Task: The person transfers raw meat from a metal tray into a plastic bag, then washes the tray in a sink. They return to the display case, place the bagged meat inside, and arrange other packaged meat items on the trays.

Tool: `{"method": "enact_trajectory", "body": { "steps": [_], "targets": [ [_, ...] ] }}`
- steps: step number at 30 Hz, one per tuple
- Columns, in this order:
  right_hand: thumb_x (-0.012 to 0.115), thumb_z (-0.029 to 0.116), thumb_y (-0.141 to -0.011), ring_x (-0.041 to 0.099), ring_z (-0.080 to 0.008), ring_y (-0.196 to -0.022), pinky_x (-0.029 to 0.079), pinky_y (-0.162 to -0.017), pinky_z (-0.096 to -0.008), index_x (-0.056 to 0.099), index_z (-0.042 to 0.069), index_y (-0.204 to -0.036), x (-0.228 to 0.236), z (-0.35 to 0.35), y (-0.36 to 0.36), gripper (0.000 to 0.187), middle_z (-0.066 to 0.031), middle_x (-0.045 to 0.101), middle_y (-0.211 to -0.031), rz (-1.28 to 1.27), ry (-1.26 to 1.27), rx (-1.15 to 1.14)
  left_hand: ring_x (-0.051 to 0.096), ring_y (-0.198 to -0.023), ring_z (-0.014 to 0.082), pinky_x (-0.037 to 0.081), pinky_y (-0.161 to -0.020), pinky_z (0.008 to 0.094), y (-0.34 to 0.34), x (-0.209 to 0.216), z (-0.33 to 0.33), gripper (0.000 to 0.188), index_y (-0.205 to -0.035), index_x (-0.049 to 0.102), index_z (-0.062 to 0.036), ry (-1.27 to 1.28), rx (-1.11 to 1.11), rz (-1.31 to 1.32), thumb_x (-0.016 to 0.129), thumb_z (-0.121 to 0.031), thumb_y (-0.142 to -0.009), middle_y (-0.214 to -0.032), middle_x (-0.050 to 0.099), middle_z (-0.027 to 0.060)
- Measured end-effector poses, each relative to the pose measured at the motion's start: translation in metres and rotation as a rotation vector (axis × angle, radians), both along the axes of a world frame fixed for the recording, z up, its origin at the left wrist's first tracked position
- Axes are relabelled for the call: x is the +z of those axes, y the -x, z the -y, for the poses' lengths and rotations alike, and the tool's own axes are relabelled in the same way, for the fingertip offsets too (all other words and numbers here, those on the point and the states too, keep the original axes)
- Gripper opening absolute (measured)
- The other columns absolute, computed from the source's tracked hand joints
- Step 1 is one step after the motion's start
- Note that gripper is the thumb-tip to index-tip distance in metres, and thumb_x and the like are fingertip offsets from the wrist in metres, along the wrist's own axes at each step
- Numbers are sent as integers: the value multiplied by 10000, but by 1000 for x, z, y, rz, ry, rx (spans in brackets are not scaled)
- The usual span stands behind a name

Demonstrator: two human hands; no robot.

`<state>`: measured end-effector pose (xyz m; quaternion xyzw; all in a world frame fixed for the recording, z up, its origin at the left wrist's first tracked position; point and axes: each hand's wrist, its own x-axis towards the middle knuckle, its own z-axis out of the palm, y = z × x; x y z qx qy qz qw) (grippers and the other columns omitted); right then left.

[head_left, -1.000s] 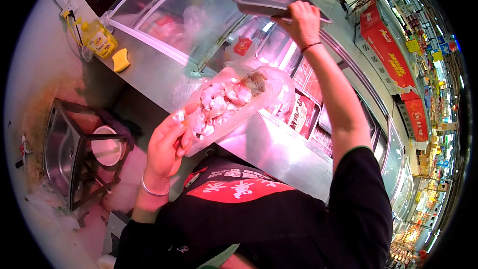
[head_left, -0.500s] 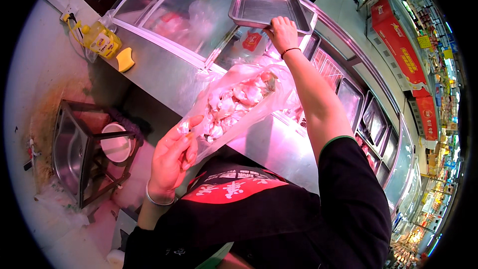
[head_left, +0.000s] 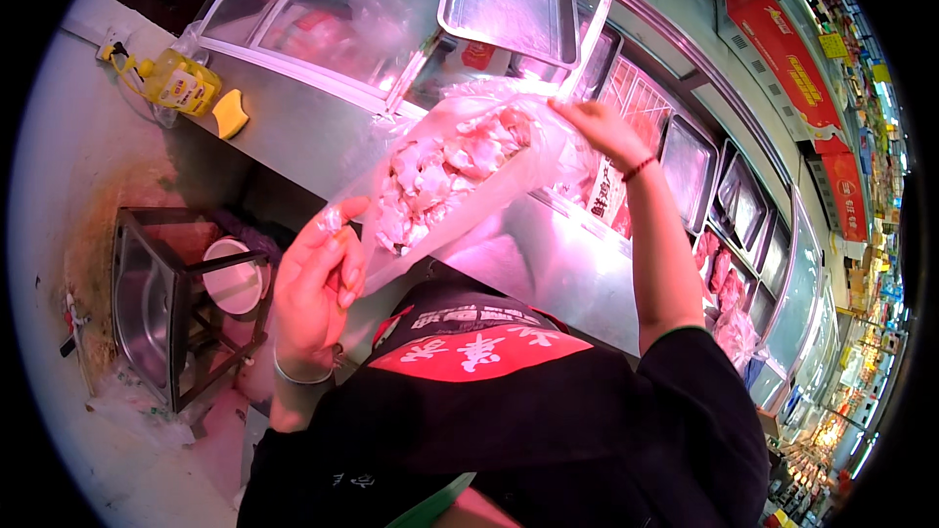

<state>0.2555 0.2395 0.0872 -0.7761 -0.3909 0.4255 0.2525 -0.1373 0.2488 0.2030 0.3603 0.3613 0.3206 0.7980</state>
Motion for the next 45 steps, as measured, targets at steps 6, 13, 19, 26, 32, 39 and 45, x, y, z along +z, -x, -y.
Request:
{"method": "enact_trajectory", "body": {
  "steps": [6,13,19,26,32,39,45],
  "targets": [
    [592,193,-886,588,-104,-736,465,-692,-266,657,-23,-879,10,40,44,226,-78,676,-843,-443,-600,-322,411,-557,83,330,-517,195,-3,-5,-12,326,-1208,462,58,-127,29,-8,395,-146,-962,-689,464,31],
    [534,134,-934,573,-135,-772,455,-777,-277,605,-19,-874,82,64,74,179,-58,615,-831,-559,-884,-151,496,-731,141,433,-803,337,-21,18,-20,365,-1197,468,79,-417,62,63,392,-190,-963,-785,509,62],
    [473,145,-960,617,-160,-693,482,-705,-264,573,-5,-918,120,97,82,186,-124,641,-966,-829,-855,-154,581,-969,216,413,-945,367,-55,38,-15,478,-1300,391,116,-607,-203,55,386,-82,-866,-1100,593,208],
    [414,33,-896,658,-191,-761,538,-714,-296,537,-48,-1176,134,123,105,317,-173,635,-1049,-984,-597,-112,481,-1232,284,426,-958,336,-77,33,-6,542,-1276,496,32,-948,-381,-52,330,152,-774,-1312,494,215],
    [454,15,-904,661,-172,-755,556,-658,-277,550,-57,-1104,123,114,119,234,-114,634,-893,-1017,-407,-88,608,-965,209,495,-747,260,-125,11,19,513,-1259,538,-13,-1073,-452,-320,537,59,-752,-1328,502,164],
    [525,26,-863,612,-135,-650,497,-630,-248,571,-57,-946,126,95,117,126,-93,629,-777,-861,-520,-6,584,-690,89,476,-655,231,-133,4,0,606,-1429,288,-30,-427,-679,15,435,105,-856,-982,579,54],
    [612,54,-833,576,-69,-696,459,-659,-204,612,-35,-941,63,94,84,140,-36,630,-825,-456,-467,-34,531,-643,58,438,-606,209,-106,-44,-27,260,-1128,610,4,-573,-616,-198,582,-109,-896,-803,593,-13]
  ]
}}
